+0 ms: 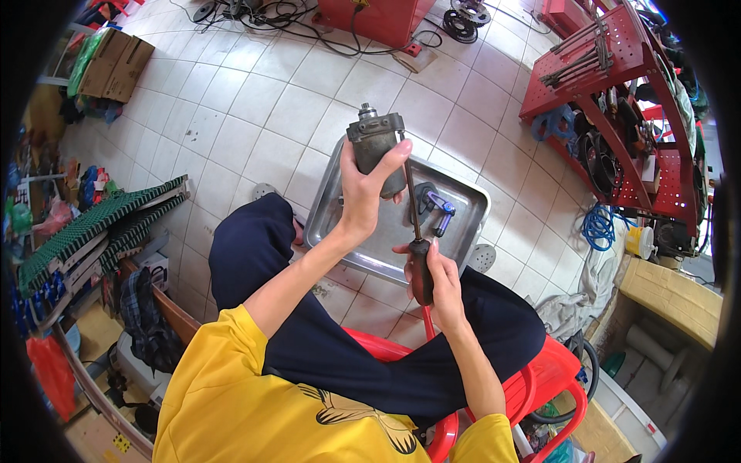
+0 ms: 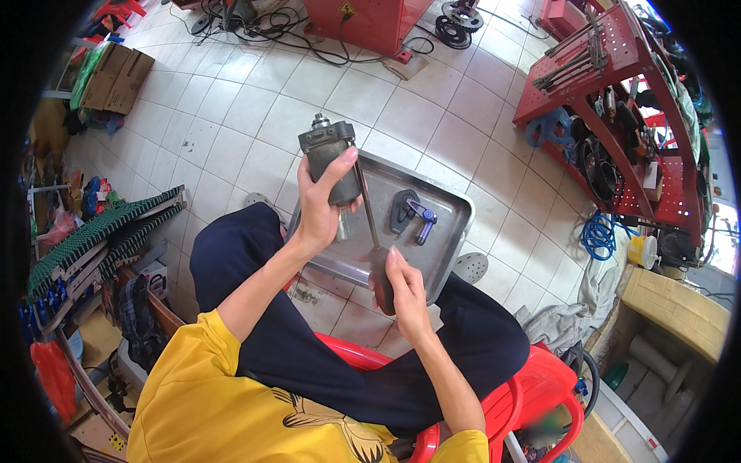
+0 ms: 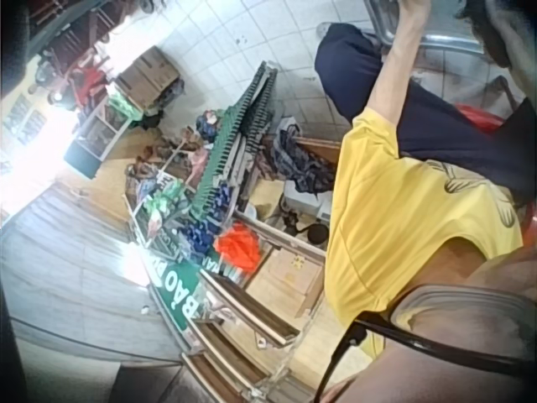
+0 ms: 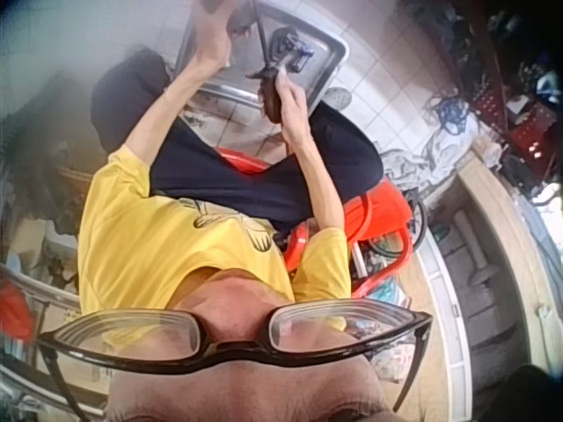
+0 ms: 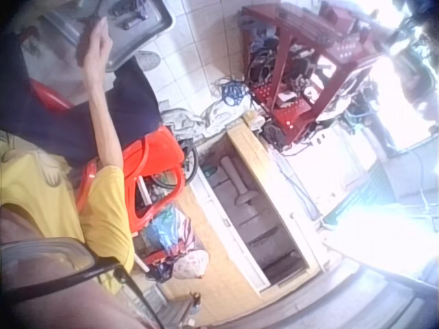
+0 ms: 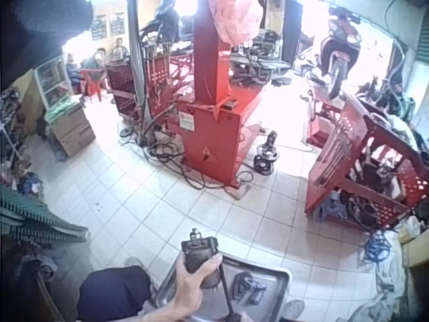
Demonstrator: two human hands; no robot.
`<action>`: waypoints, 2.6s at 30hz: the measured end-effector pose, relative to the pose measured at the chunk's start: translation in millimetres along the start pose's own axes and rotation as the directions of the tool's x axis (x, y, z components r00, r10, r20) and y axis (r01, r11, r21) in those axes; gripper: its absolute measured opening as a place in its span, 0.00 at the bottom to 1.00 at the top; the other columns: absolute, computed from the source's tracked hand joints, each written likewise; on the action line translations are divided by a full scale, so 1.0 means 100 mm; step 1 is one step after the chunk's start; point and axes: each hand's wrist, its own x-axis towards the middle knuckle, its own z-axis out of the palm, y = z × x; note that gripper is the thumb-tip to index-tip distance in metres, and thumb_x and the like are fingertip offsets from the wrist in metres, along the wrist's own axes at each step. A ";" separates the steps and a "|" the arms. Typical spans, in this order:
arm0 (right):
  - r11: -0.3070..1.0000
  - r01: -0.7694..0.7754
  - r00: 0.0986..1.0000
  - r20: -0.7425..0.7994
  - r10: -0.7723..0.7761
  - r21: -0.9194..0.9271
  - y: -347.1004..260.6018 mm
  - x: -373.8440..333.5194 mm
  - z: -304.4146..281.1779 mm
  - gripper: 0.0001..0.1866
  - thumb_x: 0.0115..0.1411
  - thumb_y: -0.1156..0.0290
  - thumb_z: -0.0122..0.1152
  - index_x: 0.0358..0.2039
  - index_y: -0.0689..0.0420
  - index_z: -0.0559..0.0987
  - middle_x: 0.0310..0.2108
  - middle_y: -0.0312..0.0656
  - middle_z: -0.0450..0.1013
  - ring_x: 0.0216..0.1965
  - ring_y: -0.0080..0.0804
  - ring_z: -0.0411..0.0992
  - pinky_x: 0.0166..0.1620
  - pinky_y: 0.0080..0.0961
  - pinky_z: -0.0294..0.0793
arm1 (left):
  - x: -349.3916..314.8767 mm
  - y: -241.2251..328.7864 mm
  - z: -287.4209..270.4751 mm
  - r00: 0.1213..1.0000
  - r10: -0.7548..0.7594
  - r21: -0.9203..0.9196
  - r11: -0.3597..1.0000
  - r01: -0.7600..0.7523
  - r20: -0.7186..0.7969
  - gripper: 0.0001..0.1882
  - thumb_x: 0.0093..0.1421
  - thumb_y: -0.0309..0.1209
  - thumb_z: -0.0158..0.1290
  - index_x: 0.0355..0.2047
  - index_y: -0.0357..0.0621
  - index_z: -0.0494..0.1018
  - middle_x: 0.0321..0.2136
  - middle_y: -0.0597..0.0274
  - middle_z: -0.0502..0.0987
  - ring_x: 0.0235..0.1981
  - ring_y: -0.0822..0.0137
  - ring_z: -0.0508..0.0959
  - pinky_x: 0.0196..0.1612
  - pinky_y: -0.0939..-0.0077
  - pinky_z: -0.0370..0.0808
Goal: The person holds a starter motor and uses a screwdriver to loosen the bolts, then pulls the metal casing apart to remove the armature and internal components over a metal tray.
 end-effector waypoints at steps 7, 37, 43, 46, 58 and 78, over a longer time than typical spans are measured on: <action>0.997 0.076 0.992 -0.101 -0.076 -0.012 -0.15 -0.03 -0.05 0.16 0.72 0.60 0.57 0.46 0.62 0.74 0.27 0.40 0.73 0.22 0.23 0.70 0.22 0.21 0.69 | -0.03 0.03 0.03 0.996 -0.035 0.040 0.999 0.032 0.076 0.22 0.56 0.30 0.68 0.42 0.42 0.65 0.23 0.63 0.76 0.16 0.75 0.74 0.15 0.82 0.67; 0.988 -0.062 0.976 0.215 0.032 0.138 -0.26 -0.07 -0.09 0.20 0.72 0.56 0.53 0.42 0.65 0.74 0.21 0.39 0.68 0.18 0.22 0.65 0.19 0.20 0.64 | -0.04 0.07 0.05 0.992 0.083 0.136 0.986 -0.096 0.100 0.30 0.54 0.31 0.70 0.47 0.42 0.60 0.28 0.64 0.75 0.20 0.77 0.75 0.16 0.84 0.67; 0.974 -0.106 0.962 0.268 0.049 0.201 -0.20 -0.05 -0.12 0.22 0.72 0.54 0.53 0.43 0.64 0.73 0.21 0.37 0.67 0.18 0.21 0.64 0.20 0.20 0.63 | -0.06 0.08 0.06 0.994 0.082 0.142 0.986 -0.092 0.078 0.29 0.54 0.32 0.70 0.46 0.41 0.61 0.28 0.64 0.75 0.20 0.77 0.75 0.17 0.84 0.67; 0.994 -0.092 0.981 0.174 0.081 0.058 -0.27 0.00 -0.13 0.19 0.73 0.55 0.53 0.45 0.62 0.75 0.22 0.33 0.67 0.19 0.17 0.64 0.22 0.17 0.62 | 0.00 0.08 0.03 1.000 0.027 0.168 0.985 -0.026 -0.004 0.27 0.54 0.32 0.70 0.44 0.40 0.63 0.27 0.63 0.76 0.19 0.77 0.74 0.16 0.83 0.67; 0.901 0.400 0.884 -0.330 -0.330 0.170 -0.78 0.15 -0.87 0.19 0.74 0.53 0.50 0.44 0.59 0.71 0.27 0.31 0.63 0.26 0.16 0.60 0.27 0.16 0.60 | 0.31 -0.60 -0.35 0.985 -0.169 0.691 0.708 0.147 -0.037 0.36 0.52 0.50 0.66 0.42 0.27 0.65 0.19 0.58 0.77 0.12 0.67 0.74 0.22 0.75 0.72; 0.865 0.386 0.902 -0.327 -0.281 0.322 -0.82 0.12 -0.79 0.18 0.74 0.55 0.51 0.44 0.59 0.70 0.29 0.30 0.62 0.27 0.15 0.59 0.28 0.15 0.61 | 0.13 -1.57 -0.61 0.912 -0.407 0.924 0.331 0.194 -0.046 0.52 0.55 0.46 0.64 0.51 0.00 0.49 0.18 0.44 0.79 0.16 0.57 0.83 0.26 0.71 0.82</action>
